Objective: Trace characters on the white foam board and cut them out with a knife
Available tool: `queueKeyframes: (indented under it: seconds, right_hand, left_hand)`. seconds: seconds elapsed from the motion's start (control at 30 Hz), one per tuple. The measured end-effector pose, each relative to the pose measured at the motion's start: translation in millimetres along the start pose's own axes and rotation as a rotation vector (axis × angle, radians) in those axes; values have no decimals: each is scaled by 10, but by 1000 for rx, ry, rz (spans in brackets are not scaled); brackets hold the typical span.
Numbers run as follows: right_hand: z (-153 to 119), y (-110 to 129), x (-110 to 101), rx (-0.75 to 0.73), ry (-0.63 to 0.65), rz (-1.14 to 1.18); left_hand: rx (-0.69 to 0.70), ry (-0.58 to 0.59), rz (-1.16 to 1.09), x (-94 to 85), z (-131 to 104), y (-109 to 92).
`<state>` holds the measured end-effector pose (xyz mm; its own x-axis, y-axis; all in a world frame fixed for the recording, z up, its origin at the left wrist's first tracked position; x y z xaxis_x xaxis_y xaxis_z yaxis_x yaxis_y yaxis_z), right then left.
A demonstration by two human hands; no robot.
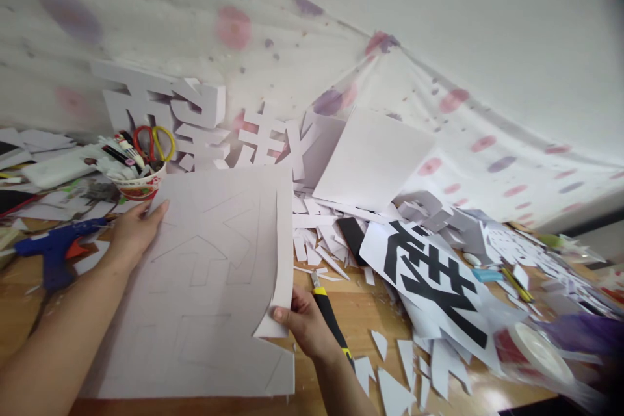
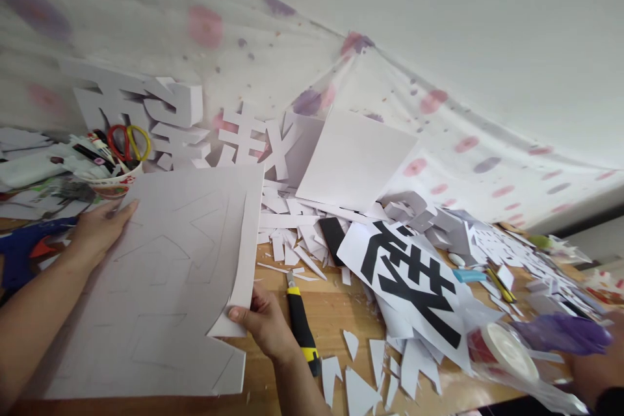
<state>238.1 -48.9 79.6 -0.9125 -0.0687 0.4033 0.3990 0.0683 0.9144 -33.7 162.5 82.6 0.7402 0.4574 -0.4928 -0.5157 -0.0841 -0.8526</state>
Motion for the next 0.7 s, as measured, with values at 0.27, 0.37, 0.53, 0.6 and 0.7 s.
queueKeyframes:
  seconds: [0.27, 0.37, 0.53, 0.6, 0.7]
  right_hand:
    - [17, -72, -37, 33, 21, 25]
    - [19, -87, -43, 37, 26, 45]
    - [10, -111, -25, 59, 36, 71]
    - [5, -122, -22, 63, 28, 76]
    - [0, -129, -22, 65, 3, 73]
  left_hand:
    - [-81, 19, -8, 29, -24, 76]
    - [-92, 28, -21, 69, -29, 145]
    - [-113, 35, -33, 121, -46, 240]
    - [-113, 39, -31, 122, -55, 240]
    - [-112, 45, -25, 109, -74, 204]
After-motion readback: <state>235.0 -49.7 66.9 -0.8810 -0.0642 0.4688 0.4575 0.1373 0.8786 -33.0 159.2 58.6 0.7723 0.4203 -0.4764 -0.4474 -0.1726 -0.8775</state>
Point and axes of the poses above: each hand's wrist, its own z-axis towards the middle knuckle, its own x-axis out of the palm, y = z × x, the point moved 5 cm from there along z, towards the middle knuckle, and after that the axes turned 4 degrees about -y, right-handed, at the moved point
